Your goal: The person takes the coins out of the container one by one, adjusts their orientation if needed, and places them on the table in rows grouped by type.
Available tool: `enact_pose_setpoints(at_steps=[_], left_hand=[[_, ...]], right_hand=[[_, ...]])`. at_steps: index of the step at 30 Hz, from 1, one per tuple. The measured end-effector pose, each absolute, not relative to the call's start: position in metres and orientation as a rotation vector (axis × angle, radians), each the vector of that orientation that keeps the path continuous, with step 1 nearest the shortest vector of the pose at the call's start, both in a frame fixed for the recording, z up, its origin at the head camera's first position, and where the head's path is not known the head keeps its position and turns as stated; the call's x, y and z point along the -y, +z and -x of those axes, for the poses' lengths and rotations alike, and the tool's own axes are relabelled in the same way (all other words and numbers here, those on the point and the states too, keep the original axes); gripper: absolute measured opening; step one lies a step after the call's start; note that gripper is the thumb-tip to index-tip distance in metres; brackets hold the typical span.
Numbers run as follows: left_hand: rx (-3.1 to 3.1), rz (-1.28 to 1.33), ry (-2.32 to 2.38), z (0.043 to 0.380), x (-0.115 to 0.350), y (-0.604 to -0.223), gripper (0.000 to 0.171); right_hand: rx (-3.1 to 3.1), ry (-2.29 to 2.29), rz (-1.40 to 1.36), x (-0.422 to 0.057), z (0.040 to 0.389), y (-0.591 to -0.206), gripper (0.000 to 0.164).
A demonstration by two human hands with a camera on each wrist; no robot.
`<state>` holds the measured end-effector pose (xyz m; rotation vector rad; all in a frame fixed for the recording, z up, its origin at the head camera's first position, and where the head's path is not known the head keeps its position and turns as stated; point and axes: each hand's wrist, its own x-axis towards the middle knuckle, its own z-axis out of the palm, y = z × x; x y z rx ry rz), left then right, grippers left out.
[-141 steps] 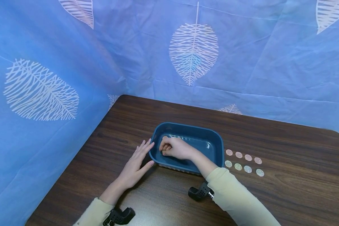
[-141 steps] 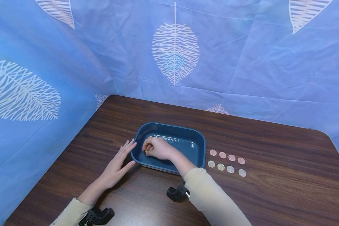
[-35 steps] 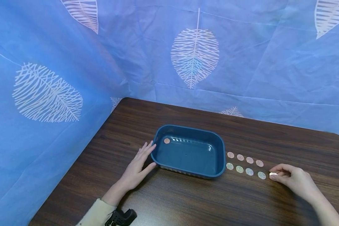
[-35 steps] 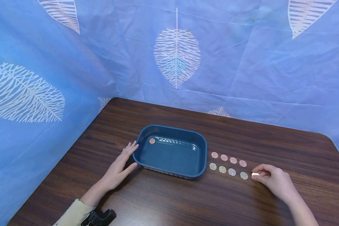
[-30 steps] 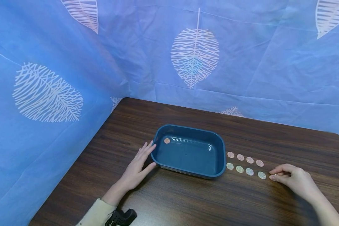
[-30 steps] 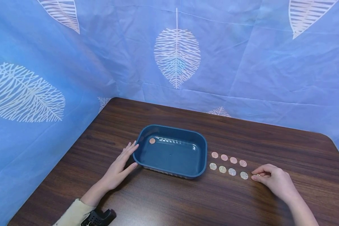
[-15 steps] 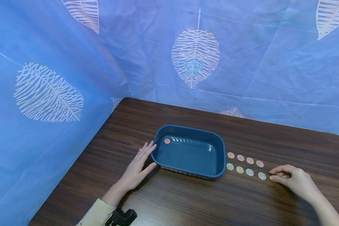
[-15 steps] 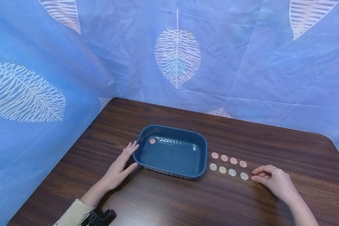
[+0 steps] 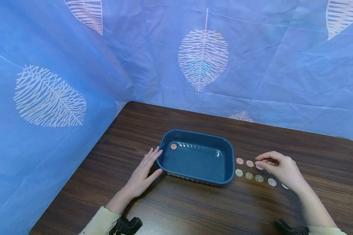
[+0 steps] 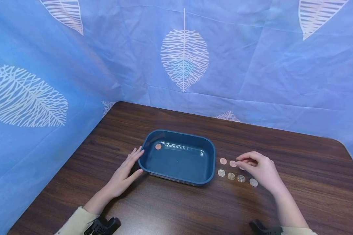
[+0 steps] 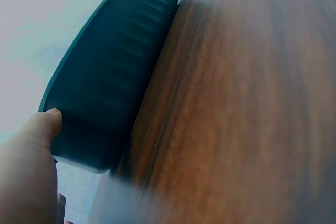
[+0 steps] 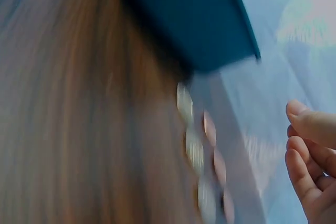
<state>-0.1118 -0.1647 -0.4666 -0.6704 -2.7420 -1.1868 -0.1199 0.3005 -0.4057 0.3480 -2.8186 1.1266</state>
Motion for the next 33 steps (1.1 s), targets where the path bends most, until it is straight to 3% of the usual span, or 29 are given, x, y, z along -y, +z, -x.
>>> enact_pose_setpoints(at_steps=[18, 33], left_hand=[[2.75, 0.68, -1.183, 0.113, 0.164, -0.466, 0.06], [2.751, 0.677, -1.174, 0.112, 0.164, -0.466, 0.06]], right_hand=[[2.746, 1.451, -0.697, -0.171, 0.173, -0.392, 0.022], [2.783, 1.63, -0.88, -0.102, 0.208, -0.395, 0.019]])
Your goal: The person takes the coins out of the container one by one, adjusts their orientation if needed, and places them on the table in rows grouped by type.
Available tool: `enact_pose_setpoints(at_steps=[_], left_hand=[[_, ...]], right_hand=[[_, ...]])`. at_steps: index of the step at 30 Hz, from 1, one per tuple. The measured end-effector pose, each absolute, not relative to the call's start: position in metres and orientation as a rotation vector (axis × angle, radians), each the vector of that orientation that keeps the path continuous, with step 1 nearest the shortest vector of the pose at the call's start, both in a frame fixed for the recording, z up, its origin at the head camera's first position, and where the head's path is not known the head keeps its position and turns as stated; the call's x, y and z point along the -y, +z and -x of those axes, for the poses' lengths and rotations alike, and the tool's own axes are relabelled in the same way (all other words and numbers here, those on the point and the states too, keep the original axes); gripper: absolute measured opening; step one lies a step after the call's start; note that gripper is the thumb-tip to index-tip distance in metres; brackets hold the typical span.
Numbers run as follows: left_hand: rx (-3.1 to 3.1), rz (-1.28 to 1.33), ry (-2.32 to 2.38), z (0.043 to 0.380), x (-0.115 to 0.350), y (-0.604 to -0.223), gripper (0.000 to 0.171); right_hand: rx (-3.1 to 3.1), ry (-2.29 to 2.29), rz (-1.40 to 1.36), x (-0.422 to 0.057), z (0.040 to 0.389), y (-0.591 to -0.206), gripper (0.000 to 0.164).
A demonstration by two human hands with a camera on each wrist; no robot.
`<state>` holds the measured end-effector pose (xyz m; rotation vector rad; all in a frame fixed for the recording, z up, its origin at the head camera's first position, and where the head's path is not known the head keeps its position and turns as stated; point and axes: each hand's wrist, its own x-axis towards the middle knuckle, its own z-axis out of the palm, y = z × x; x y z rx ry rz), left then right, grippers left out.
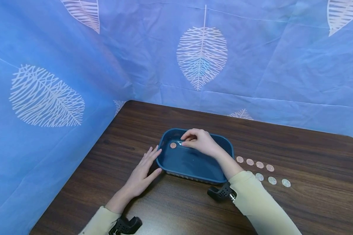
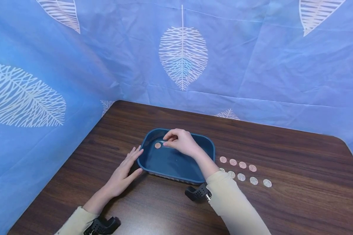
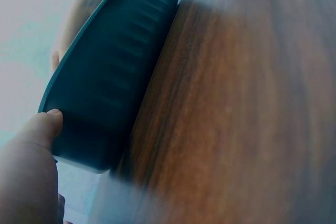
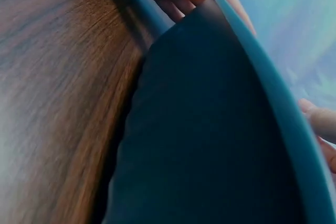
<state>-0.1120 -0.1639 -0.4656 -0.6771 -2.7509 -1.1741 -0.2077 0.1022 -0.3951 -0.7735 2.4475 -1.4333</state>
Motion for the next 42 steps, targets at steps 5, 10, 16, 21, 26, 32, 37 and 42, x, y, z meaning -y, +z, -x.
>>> enact_pose_setpoints(at_steps=[5, 10, 16, 21, 26, 32, 37, 42], left_hand=[[2.748, 0.686, -1.175, 0.112, 0.163, -0.466, 0.06], [2.746, 0.685, -1.171, 0.112, 0.163, -0.465, 0.059], [2.744, 0.687, -1.167, 0.112, 0.163, -0.466, 0.06], [2.744, 0.678, -1.161, 0.113, 0.163, -0.466, 0.06], [2.742, 0.671, -1.14, 0.113, 0.163, -0.468, 0.06], [2.737, 0.665, -1.099, 0.113, 0.163, -0.468, 0.06], [2.731, 0.658, -1.083, 0.113, 0.161, -0.468, 0.06], [2.721, 0.664, -1.089, 0.112, 0.159, -0.468, 0.062]], right_hand=[[-2.434, -1.34, 0.797, -0.085, 0.214, -0.4, 0.021], [-2.481, -1.214, 0.803, -0.076, 0.214, -0.41, 0.031], [-2.51, -1.185, 0.831, -0.074, 0.213, -0.422, 0.044], [-2.541, -1.151, 0.854, -0.072, 0.214, -0.428, 0.05], [-2.568, -1.066, 0.865, -0.07, 0.214, -0.431, 0.054], [-2.605, -0.987, 0.872, -0.068, 0.214, -0.432, 0.059], [-2.605, -0.918, 0.929, -0.068, 0.214, -0.43, 0.059], [-2.591, -0.858, 0.978, -0.068, 0.214, -0.43, 0.059]])
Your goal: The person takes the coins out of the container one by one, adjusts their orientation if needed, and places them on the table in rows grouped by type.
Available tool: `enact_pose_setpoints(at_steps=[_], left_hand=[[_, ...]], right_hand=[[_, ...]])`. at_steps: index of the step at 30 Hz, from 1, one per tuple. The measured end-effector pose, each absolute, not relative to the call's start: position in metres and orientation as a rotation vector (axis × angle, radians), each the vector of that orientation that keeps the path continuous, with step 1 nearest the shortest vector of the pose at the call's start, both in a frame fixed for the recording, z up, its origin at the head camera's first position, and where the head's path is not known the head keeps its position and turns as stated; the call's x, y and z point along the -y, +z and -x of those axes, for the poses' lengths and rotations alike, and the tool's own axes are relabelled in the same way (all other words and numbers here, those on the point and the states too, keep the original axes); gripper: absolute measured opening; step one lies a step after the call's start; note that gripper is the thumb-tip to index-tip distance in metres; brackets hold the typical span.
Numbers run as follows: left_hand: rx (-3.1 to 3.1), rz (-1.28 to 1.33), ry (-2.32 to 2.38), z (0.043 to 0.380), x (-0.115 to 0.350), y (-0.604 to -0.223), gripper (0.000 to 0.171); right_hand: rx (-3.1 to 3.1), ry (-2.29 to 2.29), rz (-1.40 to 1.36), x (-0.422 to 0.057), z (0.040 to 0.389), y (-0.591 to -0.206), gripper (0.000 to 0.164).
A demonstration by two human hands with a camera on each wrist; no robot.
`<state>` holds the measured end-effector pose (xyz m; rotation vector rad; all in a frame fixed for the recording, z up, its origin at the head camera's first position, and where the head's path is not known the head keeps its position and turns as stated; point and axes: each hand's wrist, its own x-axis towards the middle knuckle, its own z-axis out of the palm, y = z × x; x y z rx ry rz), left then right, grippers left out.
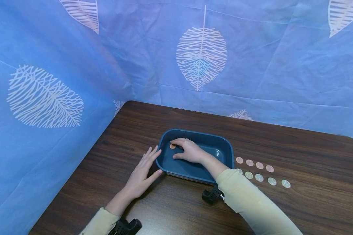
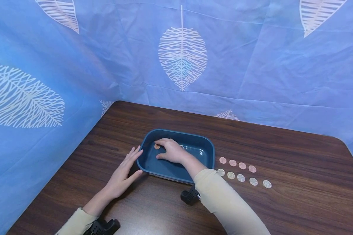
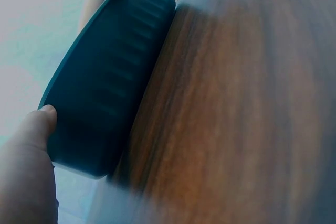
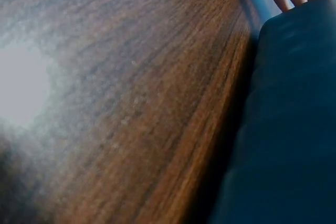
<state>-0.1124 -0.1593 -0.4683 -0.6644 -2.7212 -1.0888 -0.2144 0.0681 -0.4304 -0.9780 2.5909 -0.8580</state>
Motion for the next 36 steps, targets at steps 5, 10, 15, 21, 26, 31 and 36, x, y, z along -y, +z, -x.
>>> enact_pose_setpoints(at_steps=[5, 10, 15, 21, 26, 31, 36], left_hand=[[2.714, 0.669, -1.104, 0.1123, 0.16, -0.4682, 0.063], [2.713, 0.662, -1.145, 0.1119, 0.1609, -0.469, 0.062], [2.712, 0.666, -1.162, 0.1119, 0.1611, -0.4686, 0.061], [2.715, 0.663, -1.161, 0.112, 0.1616, -0.4677, 0.061], [2.715, 0.656, -1.178, 0.1117, 0.1611, -0.4661, 0.061], [2.721, 0.654, -1.178, 0.1114, 0.1609, -0.4659, 0.061], [2.725, 0.656, -1.172, 0.1108, 0.16, -0.4656, 0.061]], right_hand=[[-2.593, -0.824, 0.988, -0.0666, 0.2151, -0.4324, 0.06], [-2.603, -0.814, 1.058, -0.0649, 0.2145, -0.4335, 0.055], [-2.652, -0.802, 1.174, -0.0638, 0.2135, -0.434, 0.037], [-2.718, -0.762, 1.222, -0.0618, 0.2127, -0.4353, 0.018], [-2.735, -0.736, 1.218, -0.0608, 0.2127, -0.4355, 0.01], [-2.738, -0.724, 1.232, -0.06, 0.2115, -0.4349, 0.013], [-2.733, -0.663, 1.225, -0.0599, 0.2104, -0.4338, 0.023]])
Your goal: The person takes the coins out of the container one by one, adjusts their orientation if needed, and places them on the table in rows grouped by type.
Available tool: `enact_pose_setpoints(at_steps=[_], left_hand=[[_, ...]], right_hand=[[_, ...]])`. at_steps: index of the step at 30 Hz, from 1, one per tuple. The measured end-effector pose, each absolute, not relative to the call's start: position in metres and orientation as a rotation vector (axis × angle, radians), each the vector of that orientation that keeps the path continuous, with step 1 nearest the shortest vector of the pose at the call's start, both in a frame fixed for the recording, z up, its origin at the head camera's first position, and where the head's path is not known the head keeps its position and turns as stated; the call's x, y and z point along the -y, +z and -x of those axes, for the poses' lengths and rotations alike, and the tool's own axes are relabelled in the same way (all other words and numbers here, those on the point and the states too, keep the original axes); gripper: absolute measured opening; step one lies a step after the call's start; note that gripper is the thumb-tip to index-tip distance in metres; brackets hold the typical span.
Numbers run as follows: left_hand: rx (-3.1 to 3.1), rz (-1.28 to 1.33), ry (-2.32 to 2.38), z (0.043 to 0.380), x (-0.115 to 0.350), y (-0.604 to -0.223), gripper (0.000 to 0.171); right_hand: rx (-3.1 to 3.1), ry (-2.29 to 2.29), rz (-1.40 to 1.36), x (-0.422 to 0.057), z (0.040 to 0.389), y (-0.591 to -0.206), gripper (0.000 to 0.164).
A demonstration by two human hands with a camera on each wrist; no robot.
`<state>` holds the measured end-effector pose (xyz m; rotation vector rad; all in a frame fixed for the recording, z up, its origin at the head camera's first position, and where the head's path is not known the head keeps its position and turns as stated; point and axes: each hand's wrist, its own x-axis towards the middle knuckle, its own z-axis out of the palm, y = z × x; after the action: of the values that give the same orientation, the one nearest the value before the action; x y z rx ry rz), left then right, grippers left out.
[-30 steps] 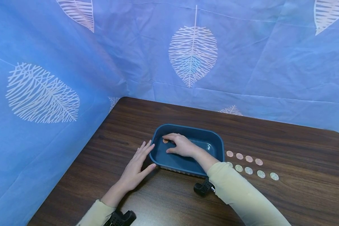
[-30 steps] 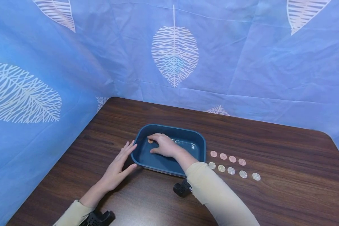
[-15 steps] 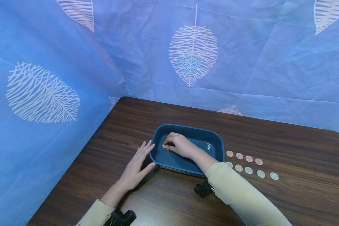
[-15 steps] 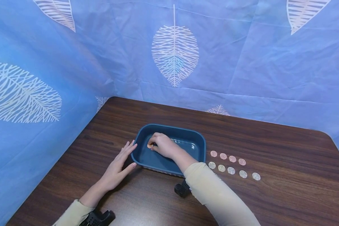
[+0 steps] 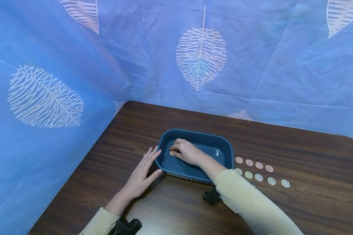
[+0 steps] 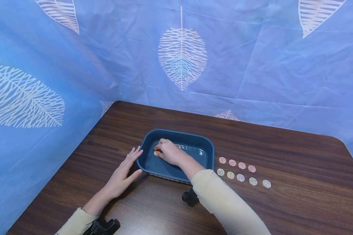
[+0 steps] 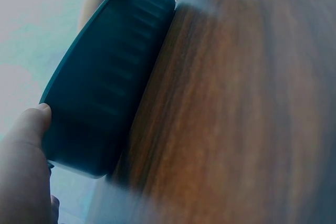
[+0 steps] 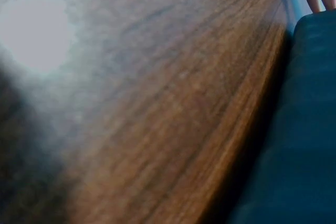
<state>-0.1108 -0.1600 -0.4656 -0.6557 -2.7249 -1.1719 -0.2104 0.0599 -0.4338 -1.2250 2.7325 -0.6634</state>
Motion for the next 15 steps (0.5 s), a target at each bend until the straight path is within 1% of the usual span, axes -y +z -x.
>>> enact_pose_setpoints(at_steps=[3, 11, 15], left_hand=[[2.724, 0.655, -1.165, 0.1111, 0.1596, -0.466, 0.061], [2.739, 0.637, -1.167, 0.1106, 0.1602, -0.4664, 0.061], [2.734, 0.642, -1.174, 0.1102, 0.1605, -0.4666, 0.061]], right_hand=[[-2.723, -0.663, 1.201, -0.0607, 0.2109, -0.4334, 0.022], [-2.653, -0.699, 1.205, -0.0618, 0.2117, -0.4314, 0.01], [-2.629, -0.711, 1.162, -0.0618, 0.2122, -0.4324, 0.01]])
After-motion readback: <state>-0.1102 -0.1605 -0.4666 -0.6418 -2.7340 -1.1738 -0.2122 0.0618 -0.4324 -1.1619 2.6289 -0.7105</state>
